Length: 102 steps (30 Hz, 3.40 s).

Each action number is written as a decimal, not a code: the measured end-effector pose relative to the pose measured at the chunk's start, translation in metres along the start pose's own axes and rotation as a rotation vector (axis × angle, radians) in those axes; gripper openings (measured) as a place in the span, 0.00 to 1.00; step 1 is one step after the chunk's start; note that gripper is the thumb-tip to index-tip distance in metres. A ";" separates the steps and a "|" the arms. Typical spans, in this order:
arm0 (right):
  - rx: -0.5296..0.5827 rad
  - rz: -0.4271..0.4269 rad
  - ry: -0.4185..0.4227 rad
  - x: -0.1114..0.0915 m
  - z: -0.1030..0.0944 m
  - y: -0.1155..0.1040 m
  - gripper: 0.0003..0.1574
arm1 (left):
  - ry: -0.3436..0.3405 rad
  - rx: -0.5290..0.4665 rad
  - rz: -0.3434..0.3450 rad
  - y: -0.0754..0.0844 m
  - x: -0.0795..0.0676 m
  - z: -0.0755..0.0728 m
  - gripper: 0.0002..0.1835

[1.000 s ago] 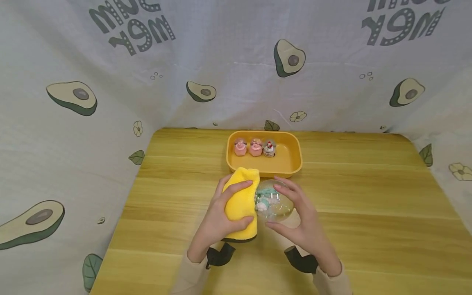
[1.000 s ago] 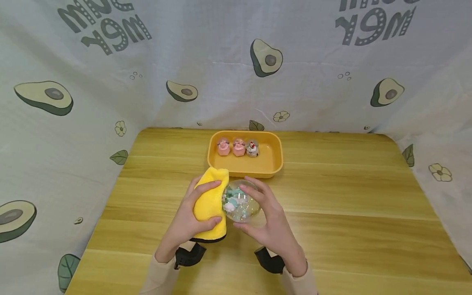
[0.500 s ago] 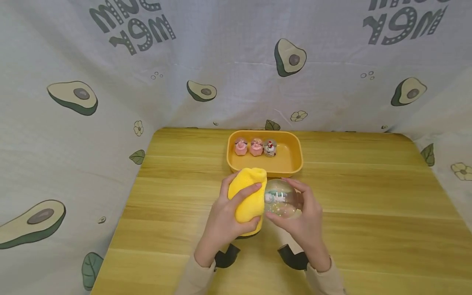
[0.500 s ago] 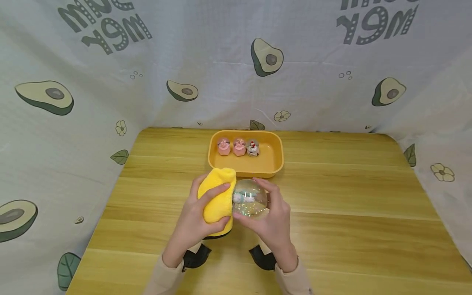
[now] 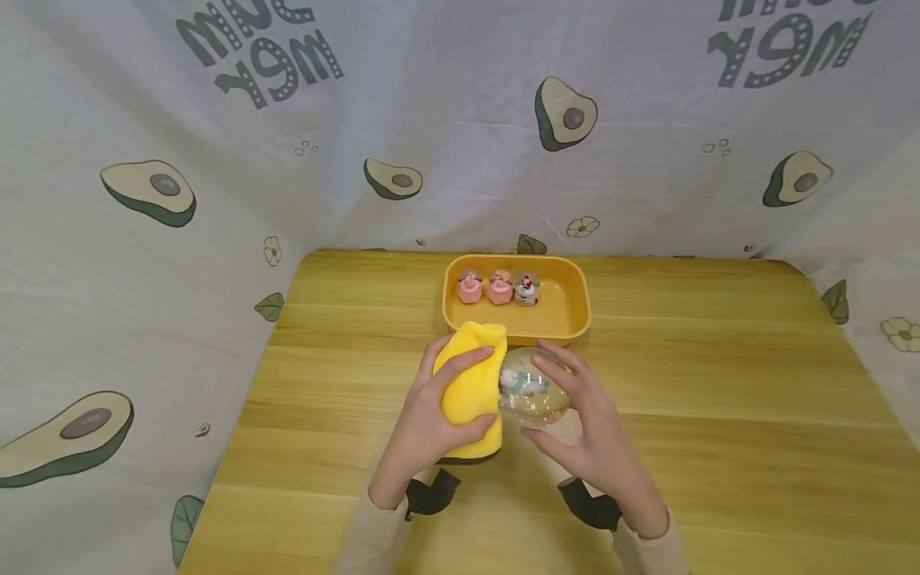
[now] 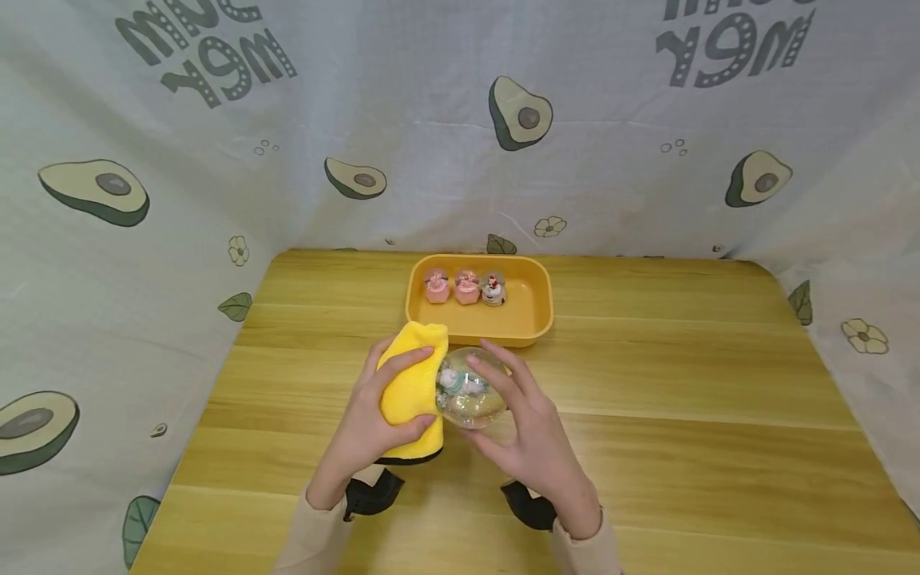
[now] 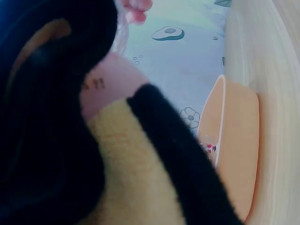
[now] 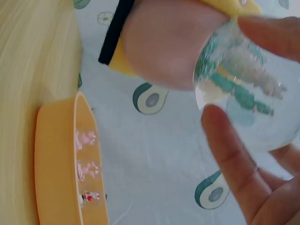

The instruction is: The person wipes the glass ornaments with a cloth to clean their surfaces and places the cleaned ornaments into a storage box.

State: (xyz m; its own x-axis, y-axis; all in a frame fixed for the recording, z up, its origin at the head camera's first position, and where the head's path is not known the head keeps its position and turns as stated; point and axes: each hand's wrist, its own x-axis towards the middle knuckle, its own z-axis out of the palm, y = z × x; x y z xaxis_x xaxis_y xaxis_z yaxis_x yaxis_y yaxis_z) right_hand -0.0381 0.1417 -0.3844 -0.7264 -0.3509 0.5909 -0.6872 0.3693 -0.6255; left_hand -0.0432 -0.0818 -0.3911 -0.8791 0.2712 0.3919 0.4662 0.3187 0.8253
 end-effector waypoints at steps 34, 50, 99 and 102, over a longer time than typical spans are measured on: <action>0.088 0.159 -0.055 -0.006 0.004 0.013 0.58 | -0.001 0.052 -0.043 -0.009 -0.007 0.002 0.37; 0.222 0.456 0.234 -0.004 0.016 0.000 0.39 | -0.002 0.196 0.008 0.001 -0.003 0.017 0.39; 0.047 0.097 -0.075 0.001 -0.003 0.005 0.59 | -0.003 0.025 -0.002 0.002 -0.001 -0.005 0.36; 0.051 0.076 -0.083 0.002 -0.004 0.006 0.54 | -0.019 0.006 0.005 0.002 -0.001 -0.006 0.37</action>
State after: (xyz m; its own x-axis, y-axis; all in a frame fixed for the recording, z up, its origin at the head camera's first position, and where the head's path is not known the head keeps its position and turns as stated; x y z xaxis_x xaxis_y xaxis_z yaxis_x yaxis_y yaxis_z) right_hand -0.0435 0.1465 -0.3846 -0.7724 -0.3940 0.4982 -0.6278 0.3543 -0.6931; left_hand -0.0418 -0.0869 -0.3872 -0.8747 0.2902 0.3880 0.4712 0.3226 0.8209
